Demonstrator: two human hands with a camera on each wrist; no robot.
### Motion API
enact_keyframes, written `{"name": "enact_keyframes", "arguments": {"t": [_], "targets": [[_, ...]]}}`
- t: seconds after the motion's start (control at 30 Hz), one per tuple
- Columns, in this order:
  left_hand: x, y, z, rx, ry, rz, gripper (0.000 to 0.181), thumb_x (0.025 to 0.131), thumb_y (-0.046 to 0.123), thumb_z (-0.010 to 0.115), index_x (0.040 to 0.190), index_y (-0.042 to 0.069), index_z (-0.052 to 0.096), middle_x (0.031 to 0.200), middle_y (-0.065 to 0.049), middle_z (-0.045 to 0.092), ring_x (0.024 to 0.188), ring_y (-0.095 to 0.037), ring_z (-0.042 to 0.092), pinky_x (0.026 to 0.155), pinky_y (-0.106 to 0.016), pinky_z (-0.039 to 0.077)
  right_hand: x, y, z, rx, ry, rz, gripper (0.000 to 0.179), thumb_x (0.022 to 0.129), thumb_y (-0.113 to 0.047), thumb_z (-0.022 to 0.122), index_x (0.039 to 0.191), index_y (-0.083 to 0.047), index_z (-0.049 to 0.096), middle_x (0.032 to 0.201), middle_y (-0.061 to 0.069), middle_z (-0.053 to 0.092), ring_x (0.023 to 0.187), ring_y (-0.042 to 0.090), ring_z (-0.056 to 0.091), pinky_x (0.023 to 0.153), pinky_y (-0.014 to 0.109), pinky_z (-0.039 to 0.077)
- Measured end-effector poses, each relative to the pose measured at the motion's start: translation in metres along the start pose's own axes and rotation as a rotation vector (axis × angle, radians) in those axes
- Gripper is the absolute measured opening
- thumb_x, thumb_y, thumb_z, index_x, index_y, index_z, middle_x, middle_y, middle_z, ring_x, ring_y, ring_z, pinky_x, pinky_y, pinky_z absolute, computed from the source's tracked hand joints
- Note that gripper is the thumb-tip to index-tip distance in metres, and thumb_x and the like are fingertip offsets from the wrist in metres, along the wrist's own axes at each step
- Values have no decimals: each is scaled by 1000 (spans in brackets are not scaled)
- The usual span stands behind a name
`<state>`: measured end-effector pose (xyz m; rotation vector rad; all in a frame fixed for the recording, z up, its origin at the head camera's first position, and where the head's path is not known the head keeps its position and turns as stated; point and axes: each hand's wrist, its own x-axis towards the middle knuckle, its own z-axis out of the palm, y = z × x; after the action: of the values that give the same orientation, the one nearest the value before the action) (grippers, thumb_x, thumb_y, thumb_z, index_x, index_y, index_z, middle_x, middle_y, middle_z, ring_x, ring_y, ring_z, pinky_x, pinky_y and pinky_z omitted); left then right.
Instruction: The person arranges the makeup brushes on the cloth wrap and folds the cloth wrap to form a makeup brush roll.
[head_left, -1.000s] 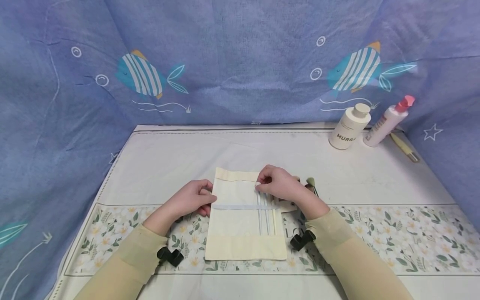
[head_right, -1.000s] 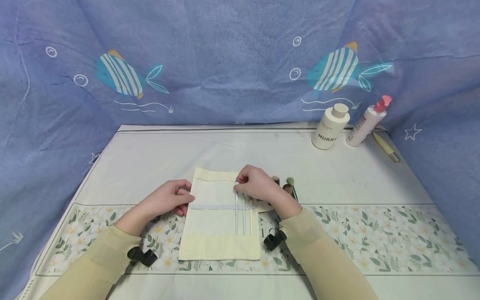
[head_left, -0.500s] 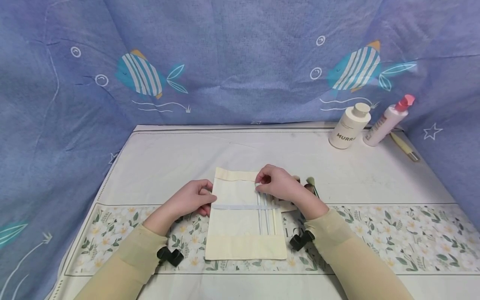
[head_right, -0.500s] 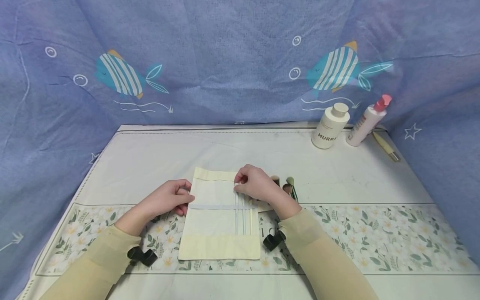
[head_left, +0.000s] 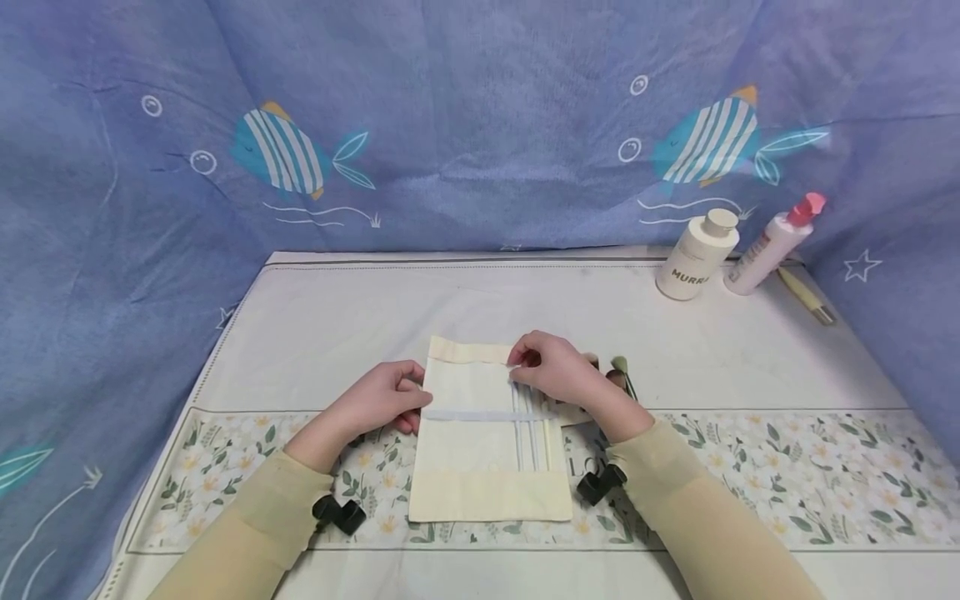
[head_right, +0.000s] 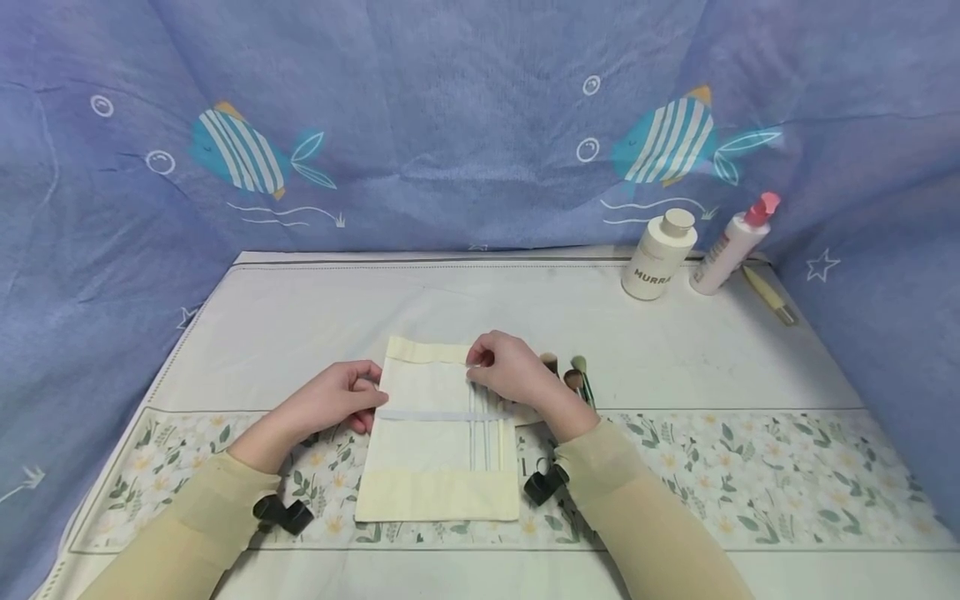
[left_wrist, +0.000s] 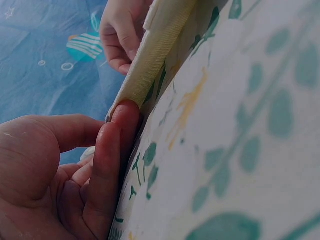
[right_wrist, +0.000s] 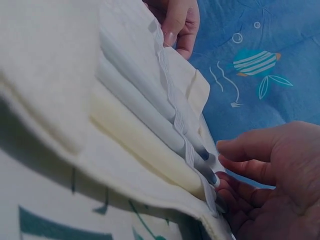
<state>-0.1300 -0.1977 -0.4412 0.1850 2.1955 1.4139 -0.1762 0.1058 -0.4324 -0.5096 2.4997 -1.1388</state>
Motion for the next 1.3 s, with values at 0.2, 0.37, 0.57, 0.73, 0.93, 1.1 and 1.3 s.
{"name": "enact_keyframes", "arguments": {"t": [0.2,0.37,0.57,0.73,0.93,1.1,1.3], "targets": [[1,1,0,3,-8,16,26,101,13,63,120,-3,53,70,-8,68,61,-20,69,59,-34,62,-1,2,-3,49,8,13,10,101,-21,67,107,-13,69,100,3,67,89,19,61,80,36,53],[1,-2,3,-4,-11,20,27,101,13,64,120,-3,53,71,-7,68,60,-19,68,59,-33,62,-6,5,-4,76,7,25,13,103,-24,64,109,-13,69,103,3,69,91,18,63,81,36,54],[-1,-9,7,-10,-17,10,27,101,12,63,120,-4,53,70,-7,68,60,-19,69,59,-33,62,-9,7,-5,107,1,10,13,102,-22,64,108,-11,70,100,5,70,85,20,63,78,36,53],[-1,-6,4,-4,-6,18,26,101,12,64,119,-4,54,70,-7,68,60,-18,68,58,-32,62,-12,10,-15,92,54,-6,12,102,-19,63,105,-10,70,98,5,70,83,20,61,77,36,52],[-1,-2,2,11,-3,14,26,101,12,63,120,-4,53,70,-6,68,60,-18,68,57,-32,62,-21,16,-35,76,146,-11,9,100,-15,64,102,-8,70,97,6,70,84,21,60,77,36,51],[-1,-1,0,15,1,20,26,101,12,63,118,-4,53,70,-6,68,59,-18,68,57,-32,62,-28,24,-47,63,190,2,10,100,-15,66,102,-6,69,96,7,71,85,22,62,77,35,51],[0,-1,1,9,3,11,28,101,12,63,121,-4,53,71,-7,69,60,-19,69,58,-33,62,-37,38,-60,99,217,37,13,101,-16,65,102,-3,68,91,10,71,83,24,64,72,34,54]]}}
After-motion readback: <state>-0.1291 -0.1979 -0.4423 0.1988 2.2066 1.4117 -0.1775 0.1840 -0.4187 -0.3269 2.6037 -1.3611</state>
